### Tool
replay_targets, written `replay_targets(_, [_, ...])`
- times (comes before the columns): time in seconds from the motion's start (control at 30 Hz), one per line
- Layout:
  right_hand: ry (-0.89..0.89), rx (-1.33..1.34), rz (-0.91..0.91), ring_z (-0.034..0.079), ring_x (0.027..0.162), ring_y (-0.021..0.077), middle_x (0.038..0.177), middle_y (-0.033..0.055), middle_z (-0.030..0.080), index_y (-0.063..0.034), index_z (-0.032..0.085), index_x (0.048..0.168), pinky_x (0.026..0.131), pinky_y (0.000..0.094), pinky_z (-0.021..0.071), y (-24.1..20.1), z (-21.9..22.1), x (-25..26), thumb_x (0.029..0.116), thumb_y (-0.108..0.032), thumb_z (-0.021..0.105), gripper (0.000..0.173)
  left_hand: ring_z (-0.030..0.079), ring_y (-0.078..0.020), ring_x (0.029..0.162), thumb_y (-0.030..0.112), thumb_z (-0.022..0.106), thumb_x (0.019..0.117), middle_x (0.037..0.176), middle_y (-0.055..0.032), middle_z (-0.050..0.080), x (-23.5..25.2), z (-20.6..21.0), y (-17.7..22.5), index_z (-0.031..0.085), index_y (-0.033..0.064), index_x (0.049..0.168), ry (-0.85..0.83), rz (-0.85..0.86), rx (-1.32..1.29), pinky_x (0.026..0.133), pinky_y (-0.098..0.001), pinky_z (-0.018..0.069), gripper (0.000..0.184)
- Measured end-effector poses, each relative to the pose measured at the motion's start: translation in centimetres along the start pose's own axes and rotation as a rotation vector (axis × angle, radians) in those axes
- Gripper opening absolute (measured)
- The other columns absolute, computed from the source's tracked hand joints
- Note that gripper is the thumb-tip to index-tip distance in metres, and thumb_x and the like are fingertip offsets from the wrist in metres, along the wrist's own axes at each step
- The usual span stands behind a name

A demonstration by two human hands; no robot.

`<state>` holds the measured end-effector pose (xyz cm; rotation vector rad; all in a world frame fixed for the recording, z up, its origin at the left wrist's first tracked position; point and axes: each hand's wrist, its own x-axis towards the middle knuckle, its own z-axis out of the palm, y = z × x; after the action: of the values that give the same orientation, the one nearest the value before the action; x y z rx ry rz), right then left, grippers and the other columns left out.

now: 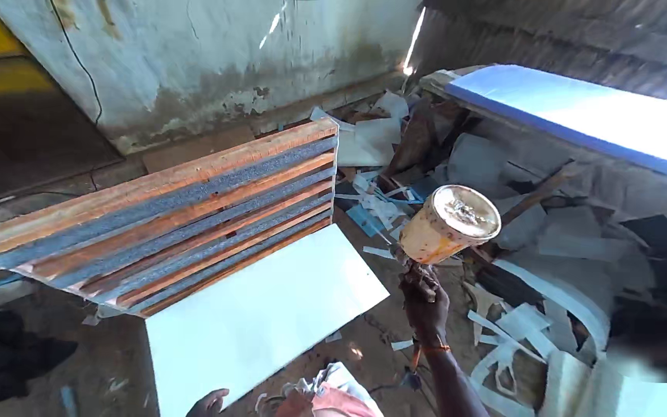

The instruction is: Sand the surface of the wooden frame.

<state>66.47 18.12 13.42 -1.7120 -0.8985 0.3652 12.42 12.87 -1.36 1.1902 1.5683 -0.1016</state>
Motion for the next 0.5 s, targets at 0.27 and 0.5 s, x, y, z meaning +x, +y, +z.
replay_targets(0.27, [-0.249, 0.136, 0.024, 0.073, 0.077, 0.0174, 0.102, 0.0083, 0.076, -0.0025, 0.062, 0.134, 0.067, 0.0382, 0.0633, -1.8, 5.6, -4.6, 0.0889, -0.016, 0.075, 0.049, 0.064, -0.031, 0.121, 0.025, 0.042, 0.1098, 0.136, -0.0173, 0.064, -1.5, -0.4, -2.1, 0.058, 0.0123, 0.144, 0.057, 0.05, 0.008, 0.105, -0.0515, 0.0499, 0.04])
replay_targets(0.5, [-0.532, 0.224, 0.049, 0.07, 0.066, 0.0156, 0.094, 0.0083, 0.076, 0.0016, 0.064, 0.125, 0.053, 0.0324, 0.0592, -6.0, 12.3, -12.8, 0.0894, -0.013, 0.075, 0.04, 0.063, -0.0306, 0.125, 0.025, 0.045, 0.1098, 0.138, -0.0176, 0.063, -8.1, -0.7, -10.3, 0.058, 0.0114, 0.144, 0.132, -0.06, -0.102, 0.108, -0.051, 0.048, 0.039])
